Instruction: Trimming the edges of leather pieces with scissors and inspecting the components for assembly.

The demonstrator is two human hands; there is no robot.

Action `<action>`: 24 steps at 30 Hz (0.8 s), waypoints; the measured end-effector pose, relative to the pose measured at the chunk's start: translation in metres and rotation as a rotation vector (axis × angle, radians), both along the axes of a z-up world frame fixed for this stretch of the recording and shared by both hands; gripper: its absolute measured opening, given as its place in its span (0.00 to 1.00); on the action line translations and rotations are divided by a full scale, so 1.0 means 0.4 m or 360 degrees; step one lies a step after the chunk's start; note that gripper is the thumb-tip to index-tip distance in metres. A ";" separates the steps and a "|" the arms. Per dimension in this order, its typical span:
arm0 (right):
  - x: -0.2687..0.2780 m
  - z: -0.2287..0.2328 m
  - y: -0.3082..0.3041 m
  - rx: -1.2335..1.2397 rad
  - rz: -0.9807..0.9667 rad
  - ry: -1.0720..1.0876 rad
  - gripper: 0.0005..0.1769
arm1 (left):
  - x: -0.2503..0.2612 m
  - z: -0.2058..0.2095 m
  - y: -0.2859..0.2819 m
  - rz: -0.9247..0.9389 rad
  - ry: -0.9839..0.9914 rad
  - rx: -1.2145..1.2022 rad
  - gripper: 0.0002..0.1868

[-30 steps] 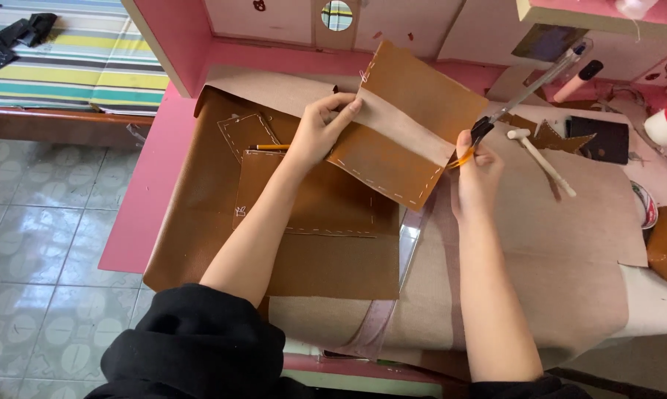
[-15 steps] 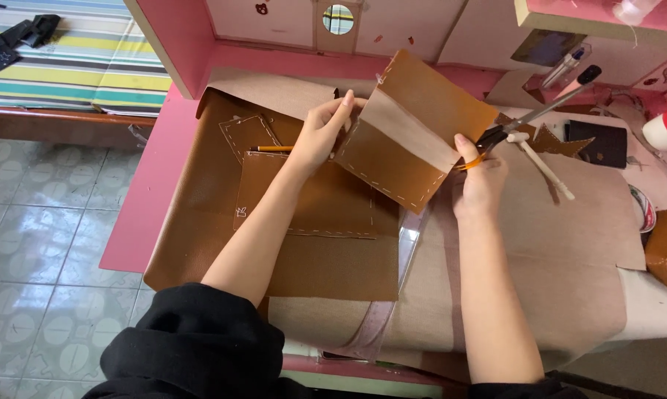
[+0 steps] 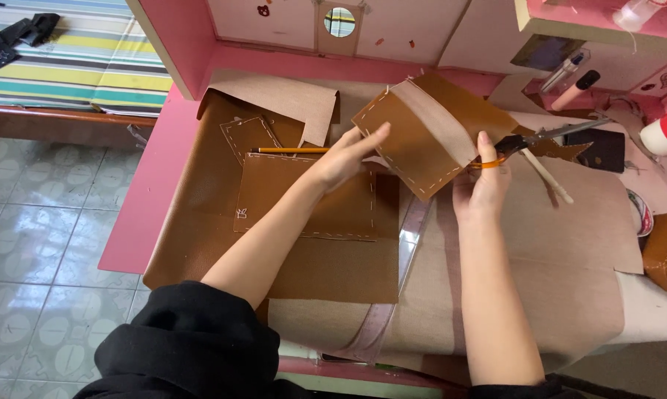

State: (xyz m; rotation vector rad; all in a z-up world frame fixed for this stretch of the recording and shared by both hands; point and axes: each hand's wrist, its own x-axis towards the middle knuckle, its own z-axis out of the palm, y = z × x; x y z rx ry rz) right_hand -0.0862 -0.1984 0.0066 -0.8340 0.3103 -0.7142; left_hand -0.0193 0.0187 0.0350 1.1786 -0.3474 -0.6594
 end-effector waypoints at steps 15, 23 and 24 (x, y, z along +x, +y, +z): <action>-0.001 0.013 0.012 -0.0102 0.0073 0.0156 0.19 | 0.165 -0.224 -0.039 0.0314 0.0168 -0.0208 0.28; 0.044 -0.096 -0.049 -0.0697 -0.0074 0.0101 0.18 | 0.159 -0.181 -0.012 0.0428 -0.0046 -0.0184 0.18; 0.049 -0.109 -0.052 -0.0875 -0.0107 0.0076 0.18 | 0.163 -0.185 -0.014 0.0446 -0.0069 -0.0166 0.17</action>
